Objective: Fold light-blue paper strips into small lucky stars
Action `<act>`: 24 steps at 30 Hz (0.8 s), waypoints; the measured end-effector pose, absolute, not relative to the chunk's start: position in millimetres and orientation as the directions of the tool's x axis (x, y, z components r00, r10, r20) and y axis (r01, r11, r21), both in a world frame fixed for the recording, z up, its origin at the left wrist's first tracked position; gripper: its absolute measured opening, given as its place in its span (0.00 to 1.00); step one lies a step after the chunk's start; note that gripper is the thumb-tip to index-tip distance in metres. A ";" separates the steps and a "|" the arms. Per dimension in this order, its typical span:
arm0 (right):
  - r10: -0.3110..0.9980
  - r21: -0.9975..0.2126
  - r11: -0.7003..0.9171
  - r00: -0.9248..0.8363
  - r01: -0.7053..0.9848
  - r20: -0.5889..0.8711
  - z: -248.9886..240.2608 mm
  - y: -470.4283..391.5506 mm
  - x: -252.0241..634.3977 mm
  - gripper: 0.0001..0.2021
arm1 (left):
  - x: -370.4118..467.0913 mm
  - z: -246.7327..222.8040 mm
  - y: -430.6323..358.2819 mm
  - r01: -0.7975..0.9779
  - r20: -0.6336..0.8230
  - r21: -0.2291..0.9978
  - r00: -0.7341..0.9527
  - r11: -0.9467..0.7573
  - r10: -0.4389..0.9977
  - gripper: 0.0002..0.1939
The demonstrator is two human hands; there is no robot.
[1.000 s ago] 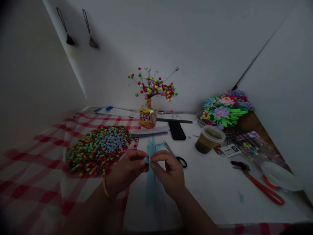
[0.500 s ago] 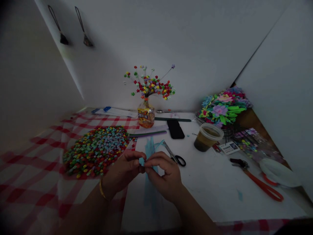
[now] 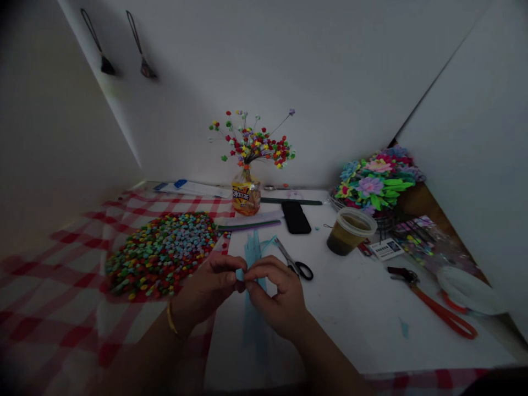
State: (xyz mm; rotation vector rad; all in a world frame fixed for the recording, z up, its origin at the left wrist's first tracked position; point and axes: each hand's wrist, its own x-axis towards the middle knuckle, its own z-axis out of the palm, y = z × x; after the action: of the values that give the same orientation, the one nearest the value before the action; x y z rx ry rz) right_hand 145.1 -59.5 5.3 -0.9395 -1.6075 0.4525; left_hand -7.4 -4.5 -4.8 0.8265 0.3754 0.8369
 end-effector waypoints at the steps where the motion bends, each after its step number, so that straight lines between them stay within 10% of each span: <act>1: 0.771 -0.726 0.599 0.000 0.338 0.637 4.8 -59.0 144.8 0.10 | -7.1 -4.8 -4.7 -0.502 0.026 0.775 0.631 0.383 0.776 0.11; 24: 0.751 -0.705 0.639 -0.049 0.308 0.659 6.0 -59.2 145.5 0.09 | -6.9 -7.7 -1.9 -0.528 0.017 0.753 0.613 0.393 0.790 0.12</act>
State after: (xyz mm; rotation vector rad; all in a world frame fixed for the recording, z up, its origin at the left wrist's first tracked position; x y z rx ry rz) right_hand 145.5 -59.2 6.0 -0.8877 -1.6353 0.4500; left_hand -6.9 -1.9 -7.7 0.7987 0.3726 0.8612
